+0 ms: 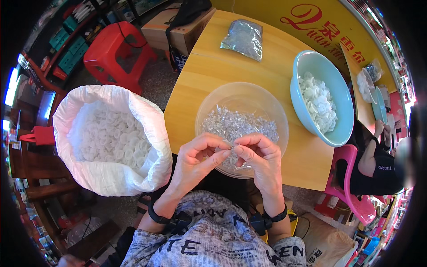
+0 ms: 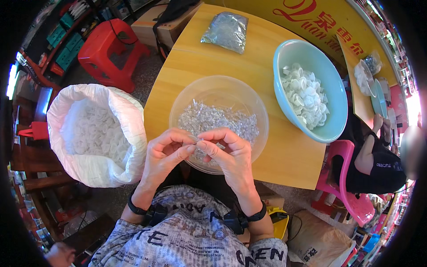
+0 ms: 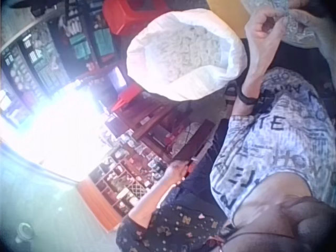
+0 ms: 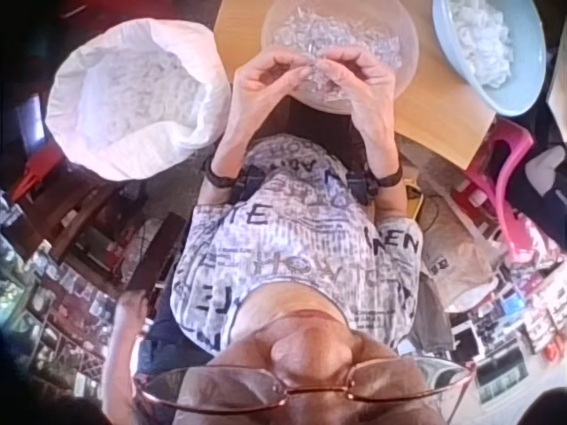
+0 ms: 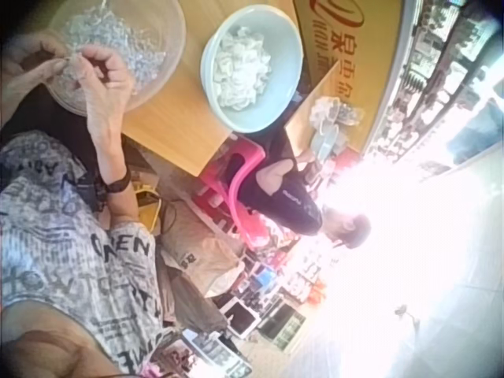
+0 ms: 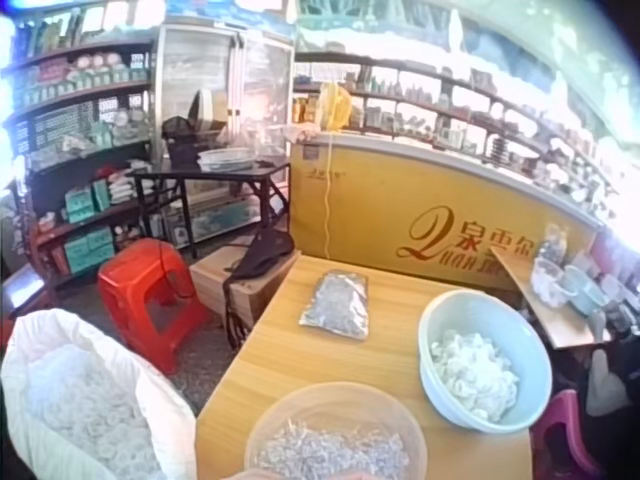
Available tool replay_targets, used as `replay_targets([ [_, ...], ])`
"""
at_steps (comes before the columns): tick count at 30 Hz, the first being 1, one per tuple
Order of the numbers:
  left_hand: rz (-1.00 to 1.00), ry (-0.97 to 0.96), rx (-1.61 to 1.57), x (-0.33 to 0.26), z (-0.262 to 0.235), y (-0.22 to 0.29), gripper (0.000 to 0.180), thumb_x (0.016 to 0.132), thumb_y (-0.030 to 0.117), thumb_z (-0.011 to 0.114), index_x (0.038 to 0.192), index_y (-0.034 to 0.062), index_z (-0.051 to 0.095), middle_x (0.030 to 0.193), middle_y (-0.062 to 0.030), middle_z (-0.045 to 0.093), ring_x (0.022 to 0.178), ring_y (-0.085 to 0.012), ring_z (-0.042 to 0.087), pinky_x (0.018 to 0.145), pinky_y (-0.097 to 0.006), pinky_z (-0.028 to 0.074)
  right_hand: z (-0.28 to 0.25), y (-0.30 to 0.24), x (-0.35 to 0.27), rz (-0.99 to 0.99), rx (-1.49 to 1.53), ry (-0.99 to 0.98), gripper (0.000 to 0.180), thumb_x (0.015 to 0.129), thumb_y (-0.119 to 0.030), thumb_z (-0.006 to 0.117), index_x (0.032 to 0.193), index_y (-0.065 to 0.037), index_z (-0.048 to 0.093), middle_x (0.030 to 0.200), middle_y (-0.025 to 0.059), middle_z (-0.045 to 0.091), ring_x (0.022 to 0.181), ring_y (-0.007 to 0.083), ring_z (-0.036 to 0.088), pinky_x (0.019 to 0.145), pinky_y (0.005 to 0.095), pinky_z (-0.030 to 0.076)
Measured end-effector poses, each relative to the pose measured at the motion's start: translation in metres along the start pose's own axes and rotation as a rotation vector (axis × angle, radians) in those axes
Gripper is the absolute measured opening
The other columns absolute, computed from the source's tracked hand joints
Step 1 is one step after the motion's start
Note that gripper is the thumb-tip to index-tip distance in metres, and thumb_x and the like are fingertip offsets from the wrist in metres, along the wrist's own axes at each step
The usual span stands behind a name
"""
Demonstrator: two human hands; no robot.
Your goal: Assembling small white plastic components by hand on a table.
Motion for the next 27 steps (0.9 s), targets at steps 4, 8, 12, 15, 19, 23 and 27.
replay_targets([
  [4, 0.059, -0.008, 0.071, 0.000, -0.002, 0.004, 0.008, 0.086, 0.004, 0.064, 0.093, 0.0011, 0.065, 0.094, -0.0025, 0.060, 0.086, -0.0069, 0.055, 0.074, -0.020, 0.044, 0.001, 0.002, 0.000, 0.029, -0.030, 0.014, 0.015, 0.083, -0.008, 0.070, 0.095, -0.001, 0.065, 0.086, 0.0042, 0.064, 0.066, 0.0093, 0.058, 0.061, 0.0210, 0.048],
  [8, 0.047, 0.007, 0.076, -0.001, -0.002, 0.002, 0.015, 0.086, 0.004, 0.064, 0.100, 0.0011, 0.064, 0.094, -0.0027, 0.060, 0.086, -0.0073, 0.057, 0.076, -0.020, 0.045, 0.002, 0.006, 0.002, 0.070, -0.067, -0.011, 0.015, 0.083, -0.009, 0.070, 0.095, -0.001, 0.064, 0.087, 0.0042, 0.064, 0.069, 0.0097, 0.058, 0.062, 0.0220, 0.049],
  [12, -0.096, 0.020, -0.146, -0.002, -0.002, -0.007, 0.029, 0.089, 0.005, 0.061, 0.117, 0.0015, 0.057, 0.096, -0.0045, 0.061, 0.085, -0.0093, 0.059, 0.077, -0.022, 0.048, -0.002, -0.008, -0.003, -0.131, -0.068, 0.056, 0.012, 0.085, -0.004, 0.067, 0.095, 0.000, 0.062, 0.094, 0.0071, 0.064, 0.081, 0.0108, 0.060, 0.070, 0.0243, 0.051],
  [15, -0.129, 0.007, -0.149, -0.002, -0.004, -0.012, 0.032, 0.090, 0.006, 0.059, 0.122, 0.0014, 0.055, 0.096, -0.0057, 0.062, 0.083, -0.0106, 0.060, 0.078, -0.024, 0.049, 0.009, -0.013, -0.009, -0.258, -0.117, 0.048, 0.010, 0.086, -0.001, 0.063, 0.096, 0.001, 0.060, 0.100, 0.0104, 0.064, 0.089, 0.0122, 0.060, 0.075, 0.0256, 0.051],
  [19, -0.108, 0.025, -0.159, -0.002, -0.008, -0.013, 0.033, 0.091, 0.006, 0.058, 0.123, 0.0006, 0.053, 0.097, -0.0072, 0.063, 0.086, -0.0124, 0.061, 0.080, -0.025, 0.050, 0.013, -0.010, -0.009, -0.291, -0.135, 0.043, 0.010, 0.088, 0.001, 0.060, 0.098, 0.002, 0.057, 0.106, 0.0141, 0.064, 0.094, 0.0146, 0.061, 0.079, 0.0269, 0.052],
  [23, -0.066, 0.007, -0.185, -0.003, -0.006, -0.016, 0.034, 0.091, 0.007, 0.058, 0.124, 0.0007, 0.053, 0.106, -0.0095, 0.062, 0.097, -0.0147, 0.061, 0.086, -0.027, 0.050, 0.012, -0.010, -0.009, -0.310, -0.110, 0.044, 0.011, 0.089, 0.001, 0.059, 0.099, 0.001, 0.057, 0.107, 0.0148, 0.063, 0.094, 0.0160, 0.061, 0.081, 0.0277, 0.052],
  [27, -0.139, 0.024, -0.351, -0.002, -0.006, -0.023, 0.025, 0.089, 0.004, 0.060, 0.113, 0.0013, 0.055, 0.116, -0.0167, 0.059, 0.106, -0.0206, 0.059, 0.088, -0.032, 0.052, 0.014, -0.012, -0.012, -0.325, -0.092, 0.025, 0.012, 0.088, 0.002, 0.060, 0.099, 0.002, 0.056, 0.107, 0.0154, 0.063, 0.095, 0.0176, 0.063, 0.084, 0.0291, 0.051],
])
Point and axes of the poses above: each hand's wrist, its own x-axis towards the middle knuckle, its own z-axis out of the palm, y = z × x, the point moved 10 cm from there along x, towards the middle knuckle
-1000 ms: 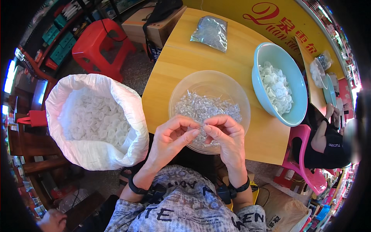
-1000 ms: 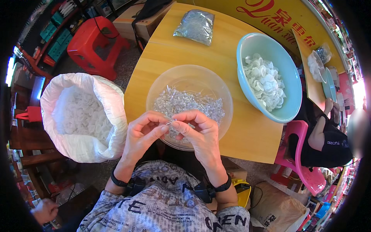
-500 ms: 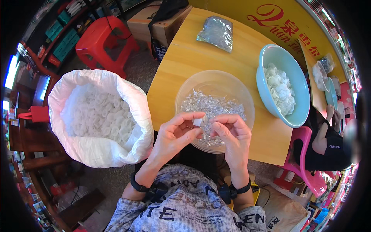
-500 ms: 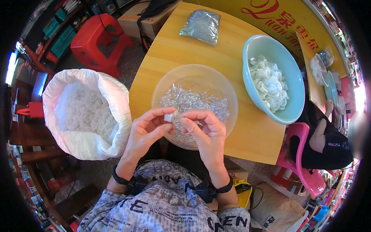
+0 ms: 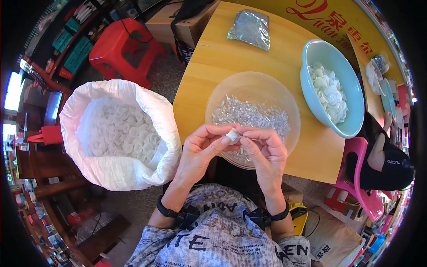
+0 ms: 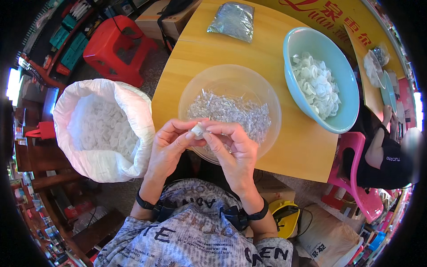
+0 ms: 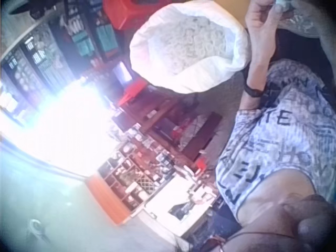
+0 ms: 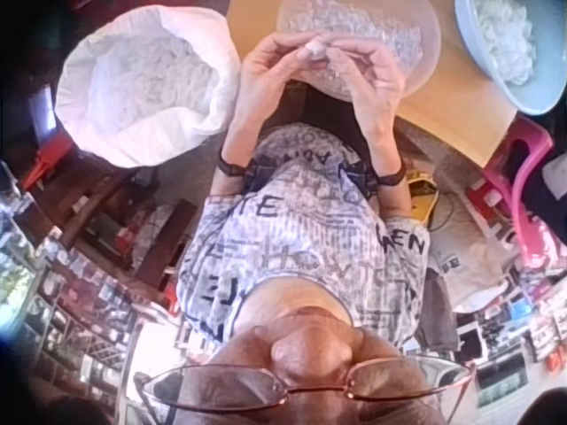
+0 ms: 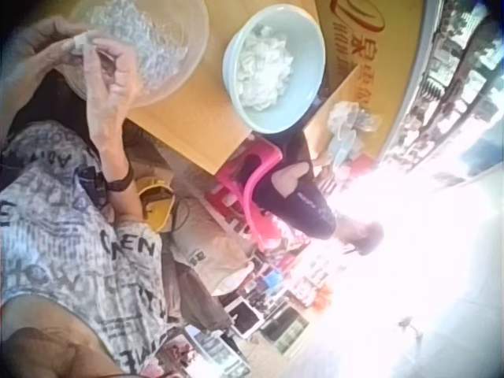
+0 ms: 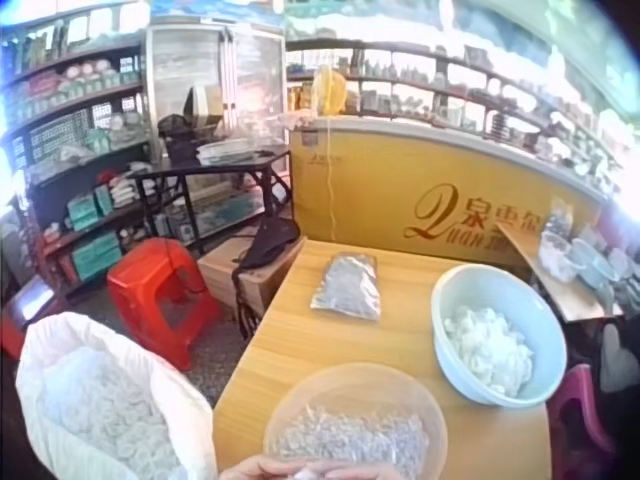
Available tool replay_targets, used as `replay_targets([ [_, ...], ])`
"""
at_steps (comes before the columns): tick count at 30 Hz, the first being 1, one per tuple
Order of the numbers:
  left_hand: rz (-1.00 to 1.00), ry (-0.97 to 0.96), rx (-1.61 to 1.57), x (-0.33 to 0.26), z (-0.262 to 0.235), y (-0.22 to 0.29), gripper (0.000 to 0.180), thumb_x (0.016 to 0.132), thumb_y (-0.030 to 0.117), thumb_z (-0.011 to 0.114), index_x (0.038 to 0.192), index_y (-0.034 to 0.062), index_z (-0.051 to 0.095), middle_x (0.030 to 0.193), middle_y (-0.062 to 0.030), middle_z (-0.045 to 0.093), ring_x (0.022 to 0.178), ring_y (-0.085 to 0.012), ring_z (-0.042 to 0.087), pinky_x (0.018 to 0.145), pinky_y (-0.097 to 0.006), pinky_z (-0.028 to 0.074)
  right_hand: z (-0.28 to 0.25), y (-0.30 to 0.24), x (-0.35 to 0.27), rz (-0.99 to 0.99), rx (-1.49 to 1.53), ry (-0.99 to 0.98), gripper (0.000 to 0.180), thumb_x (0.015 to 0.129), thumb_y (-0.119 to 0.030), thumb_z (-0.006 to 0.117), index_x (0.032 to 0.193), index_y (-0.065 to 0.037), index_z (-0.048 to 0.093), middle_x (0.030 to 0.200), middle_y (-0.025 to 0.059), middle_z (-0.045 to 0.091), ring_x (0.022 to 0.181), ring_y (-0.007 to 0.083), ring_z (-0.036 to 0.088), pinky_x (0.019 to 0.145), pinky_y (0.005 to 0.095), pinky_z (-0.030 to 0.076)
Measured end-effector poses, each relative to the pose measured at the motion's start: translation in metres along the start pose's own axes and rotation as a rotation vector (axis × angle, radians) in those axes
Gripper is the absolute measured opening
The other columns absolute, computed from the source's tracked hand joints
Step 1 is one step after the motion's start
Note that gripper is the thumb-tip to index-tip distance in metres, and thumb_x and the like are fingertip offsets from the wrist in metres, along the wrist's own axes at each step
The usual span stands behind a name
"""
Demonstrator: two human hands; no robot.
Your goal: Assembling small white plastic components by hand on a table.
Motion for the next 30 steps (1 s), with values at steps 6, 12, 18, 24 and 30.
replay_targets([
  [6, 0.091, 0.000, -0.029, 0.003, 0.005, 0.008, 0.020, 0.087, 0.001, 0.061, 0.105, 0.0030, 0.055, 0.124, -0.0204, 0.055, 0.112, -0.0217, 0.056, 0.092, -0.032, 0.049, -0.002, 0.004, -0.001, 0.000, 0.020, 0.041, 0.011, 0.086, 0.002, 0.062, 0.097, 0.003, 0.058, 0.104, 0.0134, 0.064, 0.093, 0.0164, 0.064, 0.085, 0.0286, 0.051],
  [12, 0.102, 0.011, 0.089, 0.005, -0.006, 0.000, 0.025, 0.086, -0.001, 0.061, 0.110, 0.0024, 0.055, 0.127, -0.0188, 0.053, 0.113, -0.0199, 0.055, 0.096, -0.032, 0.047, 0.002, -0.001, -0.002, -0.045, -0.120, 0.005, 0.012, 0.087, 0.006, 0.058, 0.097, 0.003, 0.057, 0.106, 0.0164, 0.063, 0.096, 0.0170, 0.062, 0.087, 0.0293, 0.051],
  [18, 0.038, 0.014, -0.029, 0.004, 0.001, -0.001, 0.028, 0.087, 0.001, 0.062, 0.114, 0.0023, 0.055, 0.126, -0.0164, 0.054, 0.113, -0.0189, 0.055, 0.095, -0.032, 0.047, -0.003, 0.000, -0.003, -0.070, -0.120, 0.067, 0.014, 0.083, 0.003, 0.065, 0.096, 0.001, 0.062, 0.097, 0.0104, 0.067, 0.088, 0.0143, 0.065, 0.081, 0.0271, 0.052],
  [24, 0.069, 0.054, -0.017, 0.005, -0.003, 0.001, 0.034, 0.085, -0.001, 0.062, 0.117, 0.0015, 0.052, 0.124, -0.0160, 0.056, 0.113, -0.0196, 0.055, 0.097, -0.033, 0.046, 0.003, -0.002, 0.001, -0.094, -0.160, 0.023, 0.011, 0.086, 0.006, 0.060, 0.096, 0.002, 0.059, 0.103, 0.0128, 0.063, 0.093, 0.0154, 0.062, 0.083, 0.0284, 0.052],
  [30, 0.086, 0.048, 0.000, 0.007, -0.009, -0.005, 0.038, 0.083, -0.005, 0.063, 0.119, 0.0008, 0.052, 0.122, -0.0177, 0.057, 0.114, -0.0204, 0.055, 0.099, -0.033, 0.045, 0.001, 0.003, 0.002, -0.080, -0.122, 0.053, 0.012, 0.085, 0.004, 0.063, 0.096, 0.002, 0.061, 0.100, 0.0117, 0.065, 0.090, 0.0147, 0.063, 0.080, 0.0276, 0.053],
])
Point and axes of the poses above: each hand's wrist, its own x-axis towards the middle knuckle, its own z-axis out of the palm, y = z × x, the point moved 10 cm from there along x, towards the middle knuckle
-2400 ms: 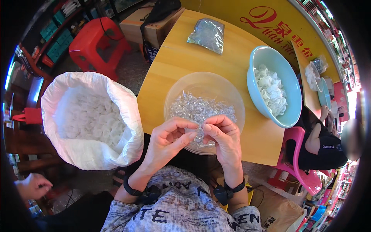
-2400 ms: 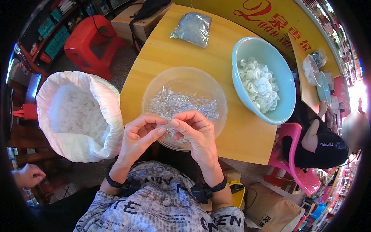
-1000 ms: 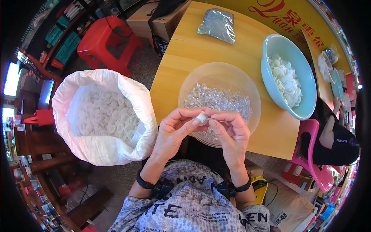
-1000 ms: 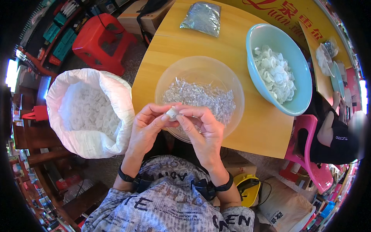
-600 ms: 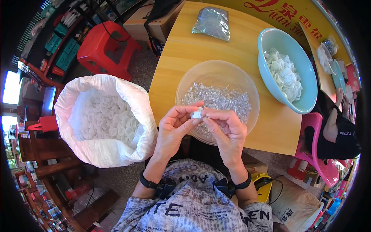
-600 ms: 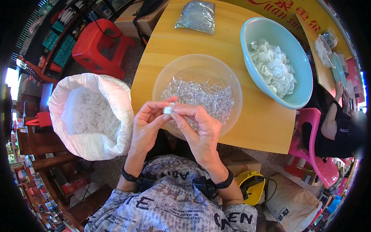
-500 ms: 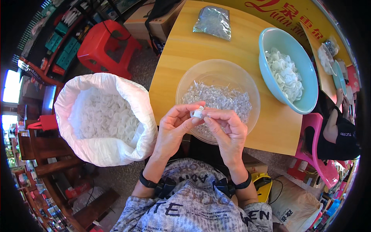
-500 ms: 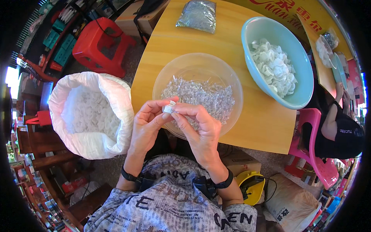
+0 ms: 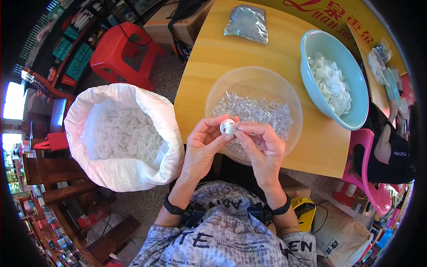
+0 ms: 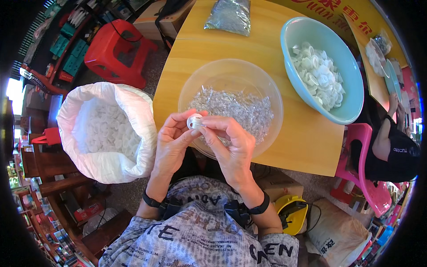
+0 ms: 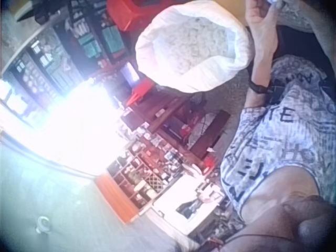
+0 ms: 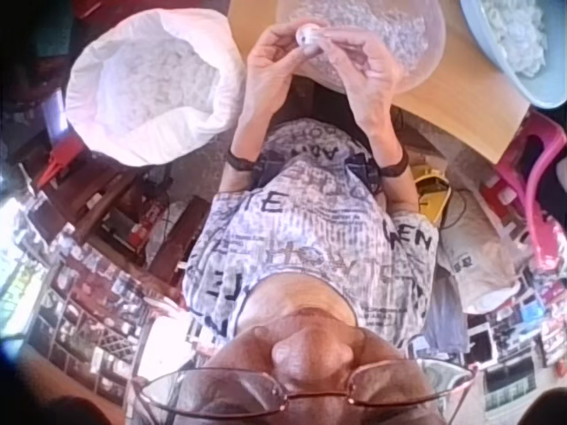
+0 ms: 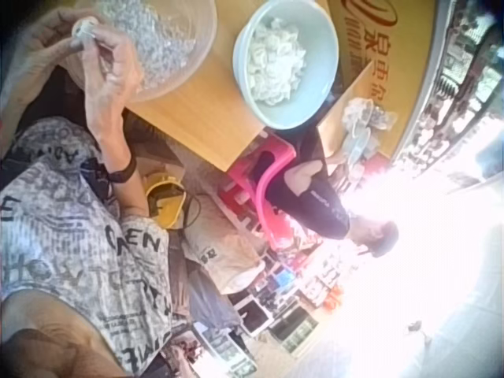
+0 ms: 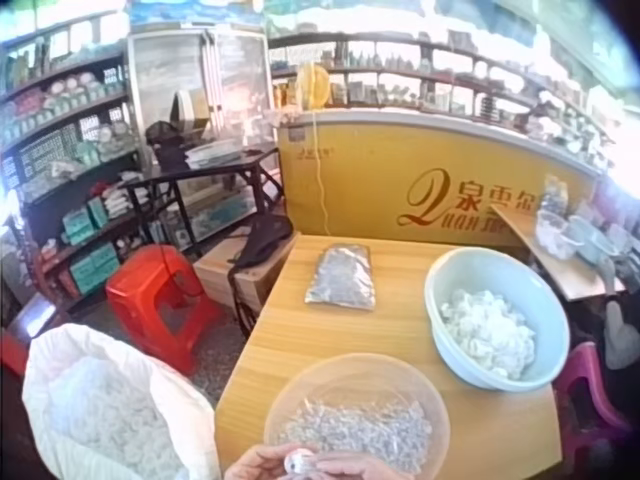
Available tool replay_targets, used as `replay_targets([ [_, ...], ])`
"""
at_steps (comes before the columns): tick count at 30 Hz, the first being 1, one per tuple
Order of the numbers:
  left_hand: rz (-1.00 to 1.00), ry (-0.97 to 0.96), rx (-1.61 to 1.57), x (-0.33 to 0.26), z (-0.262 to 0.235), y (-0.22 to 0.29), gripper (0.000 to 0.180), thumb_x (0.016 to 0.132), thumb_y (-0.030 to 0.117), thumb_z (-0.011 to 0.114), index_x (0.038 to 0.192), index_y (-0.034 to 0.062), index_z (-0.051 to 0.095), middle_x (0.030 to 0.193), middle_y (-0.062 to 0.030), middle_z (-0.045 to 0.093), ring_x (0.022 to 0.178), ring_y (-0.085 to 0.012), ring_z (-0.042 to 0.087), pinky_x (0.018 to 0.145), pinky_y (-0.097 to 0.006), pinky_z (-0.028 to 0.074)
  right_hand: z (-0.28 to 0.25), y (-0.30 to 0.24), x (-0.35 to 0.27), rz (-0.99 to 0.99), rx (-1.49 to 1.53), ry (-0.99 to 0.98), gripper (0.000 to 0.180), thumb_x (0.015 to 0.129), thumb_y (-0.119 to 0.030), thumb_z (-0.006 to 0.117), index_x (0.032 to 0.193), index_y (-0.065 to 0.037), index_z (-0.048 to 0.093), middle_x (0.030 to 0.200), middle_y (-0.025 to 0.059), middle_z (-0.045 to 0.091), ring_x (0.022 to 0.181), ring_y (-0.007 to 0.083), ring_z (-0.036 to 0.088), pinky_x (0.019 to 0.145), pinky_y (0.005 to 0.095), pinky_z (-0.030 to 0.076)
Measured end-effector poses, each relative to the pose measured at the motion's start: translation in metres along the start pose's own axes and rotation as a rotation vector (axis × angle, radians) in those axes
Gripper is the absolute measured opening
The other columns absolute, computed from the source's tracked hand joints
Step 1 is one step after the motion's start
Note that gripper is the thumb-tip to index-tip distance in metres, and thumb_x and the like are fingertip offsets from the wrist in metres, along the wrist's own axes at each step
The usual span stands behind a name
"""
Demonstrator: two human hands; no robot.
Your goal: Assembling small white plastic components by hand on a table.
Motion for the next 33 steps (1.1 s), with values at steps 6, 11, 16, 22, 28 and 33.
replay_targets([
  [6, 0.007, -0.010, -0.009, 0.000, 0.000, 0.000, 0.039, 0.083, -0.006, 0.063, 0.120, 0.0013, 0.052, 0.121, -0.0185, 0.057, 0.114, -0.0207, 0.055, 0.099, -0.033, 0.045, -0.001, 0.001, 0.000, 0.007, 0.029, 0.026, 0.012, 0.084, 0.003, 0.064, 0.096, 0.001, 0.063, 0.096, 0.0105, 0.067, 0.088, 0.0148, 0.065, 0.078, 0.0270, 0.054],
  [11, 0.024, -0.018, -0.011, 0.000, 0.001, 0.001, 0.038, 0.083, -0.007, 0.062, 0.119, 0.0012, 0.052, 0.122, -0.0184, 0.057, 0.115, -0.0206, 0.055, 0.099, -0.032, 0.044, -0.001, 0.000, 0.001, -0.003, 0.032, 0.027, 0.012, 0.085, 0.003, 0.063, 0.097, 0.001, 0.063, 0.097, 0.0106, 0.067, 0.089, 0.0150, 0.065, 0.079, 0.0273, 0.054],
  [16, 0.112, -0.023, 0.121, -0.001, 0.001, 0.011, 0.038, 0.082, -0.006, 0.064, 0.118, 0.0051, 0.054, 0.123, -0.0192, 0.056, 0.114, -0.0216, 0.055, 0.098, -0.034, 0.044, 0.000, -0.001, 0.001, 0.015, 0.037, 0.004, 0.012, 0.085, 0.004, 0.063, 0.097, 0.002, 0.062, 0.099, 0.0113, 0.067, 0.090, 0.0147, 0.065, 0.079, 0.0272, 0.054],
  [22, 0.125, -0.031, 0.110, -0.002, 0.001, 0.012, 0.039, 0.081, -0.006, 0.064, 0.117, 0.0059, 0.054, 0.124, -0.0190, 0.056, 0.114, -0.0216, 0.055, 0.098, -0.034, 0.045, -0.001, -0.001, -0.001, -0.007, 0.009, 0.003, 0.013, 0.085, 0.004, 0.063, 0.097, 0.002, 0.062, 0.099, 0.0113, 0.067, 0.089, 0.0140, 0.065, 0.079, 0.0267, 0.053],
  [28, 0.062, -0.051, 0.064, -0.001, 0.002, 0.008, 0.037, 0.084, -0.007, 0.061, 0.119, 0.0009, 0.053, 0.123, -0.0187, 0.056, 0.116, -0.0211, 0.054, 0.100, -0.033, 0.044, -0.001, -0.006, -0.002, -0.027, -0.029, 0.001, 0.013, 0.084, 0.005, 0.063, 0.097, 0.002, 0.062, 0.099, 0.0120, 0.067, 0.089, 0.0147, 0.066, 0.078, 0.0264, 0.054],
  [33, 0.011, -0.037, 0.028, -0.002, 0.002, 0.005, 0.039, 0.082, -0.007, 0.062, 0.120, 0.0018, 0.052, 0.123, -0.0199, 0.056, 0.115, -0.0211, 0.055, 0.099, -0.034, 0.045, -0.001, -0.006, -0.003, -0.025, -0.031, 0.004, 0.014, 0.084, 0.005, 0.064, 0.097, 0.002, 0.062, 0.099, 0.0118, 0.067, 0.089, 0.0153, 0.066, 0.077, 0.0263, 0.054],
])
Point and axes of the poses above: each hand's wrist, its own x-axis towards the middle knuckle, its own z-axis out of the palm, y = z × x, the point moved 10 cm from there along x, towards the middle knuckle
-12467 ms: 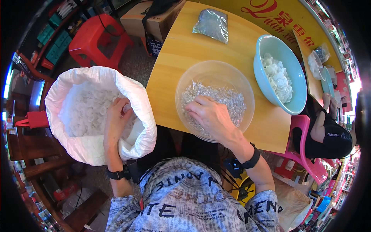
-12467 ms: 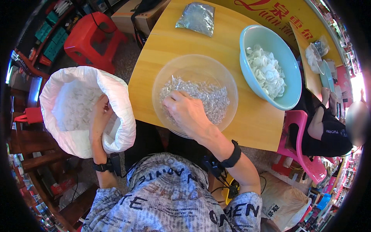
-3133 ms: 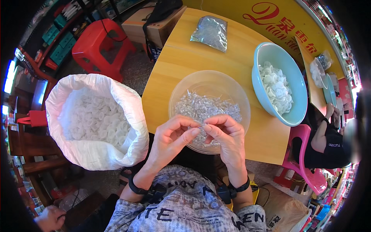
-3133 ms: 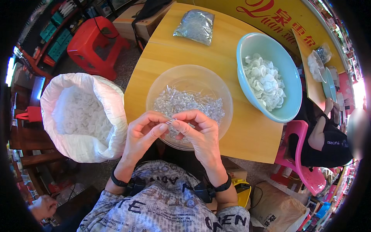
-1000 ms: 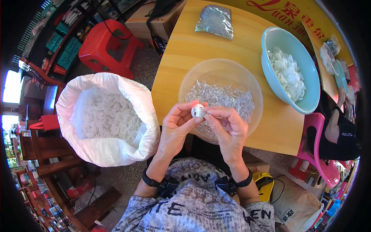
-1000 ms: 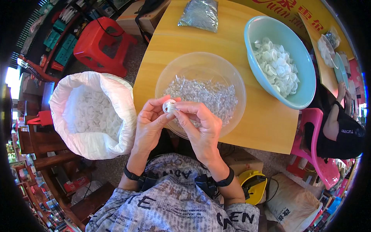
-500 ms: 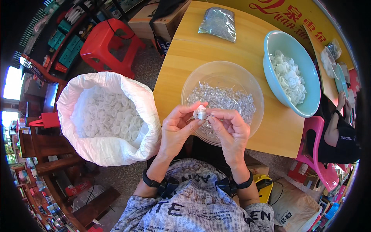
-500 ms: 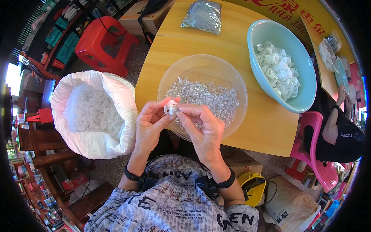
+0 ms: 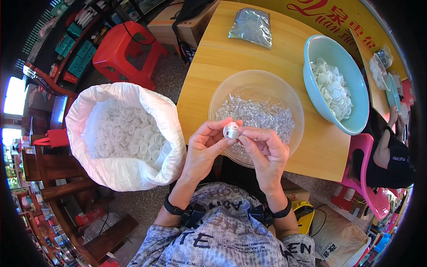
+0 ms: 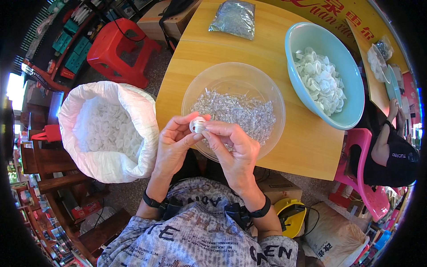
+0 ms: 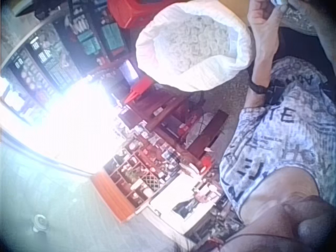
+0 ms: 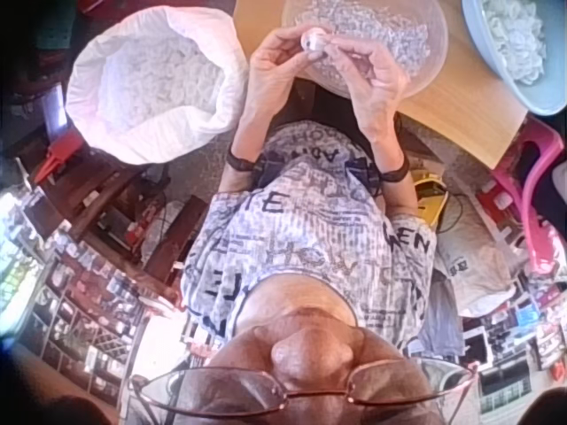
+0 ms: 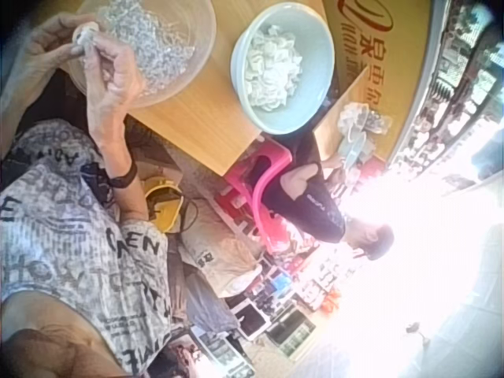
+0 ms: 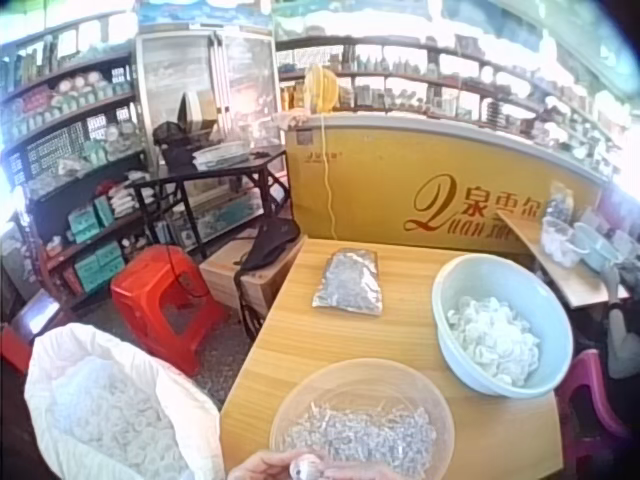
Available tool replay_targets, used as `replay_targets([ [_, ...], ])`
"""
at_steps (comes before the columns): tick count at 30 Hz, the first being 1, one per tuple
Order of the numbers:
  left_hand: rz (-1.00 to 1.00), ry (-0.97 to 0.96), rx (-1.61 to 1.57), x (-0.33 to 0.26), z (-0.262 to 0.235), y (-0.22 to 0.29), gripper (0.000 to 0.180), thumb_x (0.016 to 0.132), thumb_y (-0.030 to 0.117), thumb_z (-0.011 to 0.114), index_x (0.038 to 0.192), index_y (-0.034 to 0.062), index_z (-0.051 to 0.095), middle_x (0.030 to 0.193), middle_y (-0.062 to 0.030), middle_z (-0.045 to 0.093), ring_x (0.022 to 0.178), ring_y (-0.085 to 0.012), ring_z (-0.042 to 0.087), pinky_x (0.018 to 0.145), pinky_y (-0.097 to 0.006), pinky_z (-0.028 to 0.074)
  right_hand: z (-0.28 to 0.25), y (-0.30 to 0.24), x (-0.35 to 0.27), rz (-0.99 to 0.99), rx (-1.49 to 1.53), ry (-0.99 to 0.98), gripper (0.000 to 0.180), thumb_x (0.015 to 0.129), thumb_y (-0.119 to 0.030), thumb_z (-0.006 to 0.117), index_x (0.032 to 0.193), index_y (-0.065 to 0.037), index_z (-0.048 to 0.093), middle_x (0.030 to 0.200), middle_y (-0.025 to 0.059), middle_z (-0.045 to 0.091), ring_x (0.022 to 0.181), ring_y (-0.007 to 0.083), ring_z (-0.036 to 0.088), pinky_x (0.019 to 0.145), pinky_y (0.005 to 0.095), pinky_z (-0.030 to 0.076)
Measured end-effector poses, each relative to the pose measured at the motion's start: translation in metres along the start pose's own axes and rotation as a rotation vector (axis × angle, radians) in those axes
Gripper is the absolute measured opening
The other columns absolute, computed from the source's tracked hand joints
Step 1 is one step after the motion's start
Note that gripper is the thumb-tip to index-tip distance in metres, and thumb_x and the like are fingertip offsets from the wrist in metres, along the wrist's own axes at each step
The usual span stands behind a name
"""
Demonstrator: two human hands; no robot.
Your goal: Assembling small white plastic components by hand on a table.
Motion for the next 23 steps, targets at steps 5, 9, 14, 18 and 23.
replay_targets([
  [5, 0.003, -0.001, 0.020, 0.000, 0.001, 0.000, 0.041, 0.082, -0.007, 0.063, 0.120, 0.0031, 0.052, 0.123, -0.0209, 0.056, 0.114, -0.0214, 0.056, 0.098, -0.034, 0.046, 0.001, -0.002, 0.001, -0.021, -0.005, -0.002, 0.014, 0.084, 0.005, 0.064, 0.098, 0.002, 0.062, 0.098, 0.0116, 0.067, 0.089, 0.0153, 0.065, 0.078, 0.0266, 0.055],
  [9, 0.028, -0.009, 0.039, -0.001, 0.002, 0.003, 0.041, 0.081, -0.007, 0.063, 0.120, 0.0025, 0.053, 0.124, -0.0206, 0.056, 0.115, -0.0217, 0.055, 0.098, -0.034, 0.046, 0.000, -0.002, 0.001, 0.002, -0.009, -0.001, 0.013, 0.085, 0.004, 0.063, 0.098, 0.002, 0.062, 0.098, 0.0118, 0.067, 0.088, 0.0146, 0.065, 0.077, 0.0263, 0.054],
  [14, 0.127, -0.042, 0.160, -0.003, 0.002, 0.011, 0.040, 0.081, -0.009, 0.063, 0.119, 0.0016, 0.054, 0.124, -0.0199, 0.056, 0.116, -0.0226, 0.054, 0.098, -0.034, 0.045, -0.003, 0.010, -0.002, 0.107, 0.078, 0.010, 0.011, 0.086, 0.003, 0.063, 0.096, 0.003, 0.060, 0.098, 0.0113, 0.066, 0.088, 0.0134, 0.064, 0.078, 0.0256, 0.053],
  [18, 0.166, -0.058, 0.174, -0.005, 0.003, 0.015, 0.040, 0.080, -0.011, 0.063, 0.118, 0.0007, 0.055, 0.123, -0.0185, 0.055, 0.115, -0.0231, 0.054, 0.096, -0.034, 0.047, -0.004, 0.016, -0.003, 0.174, 0.174, 0.011, 0.010, 0.086, 0.002, 0.063, 0.095, 0.003, 0.059, 0.099, 0.0123, 0.066, 0.089, 0.0132, 0.063, 0.080, 0.0255, 0.052],
  [23, 0.210, -0.061, 0.249, -0.006, 0.003, 0.017, 0.040, 0.080, -0.012, 0.063, 0.117, 0.0010, 0.057, 0.122, -0.0178, 0.054, 0.113, -0.0231, 0.055, 0.093, -0.033, 0.050, -0.004, 0.024, -0.005, 0.251, 0.221, -0.010, 0.010, 0.087, 0.001, 0.062, 0.096, 0.003, 0.058, 0.101, 0.0137, 0.066, 0.090, 0.0146, 0.063, 0.081, 0.0267, 0.052],
])
Point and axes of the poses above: each hand's wrist, its own x-axis towards the middle knuckle, its own z-axis out of the palm, y = z × x, the point moved 10 cm from there along x, towards the middle knuckle
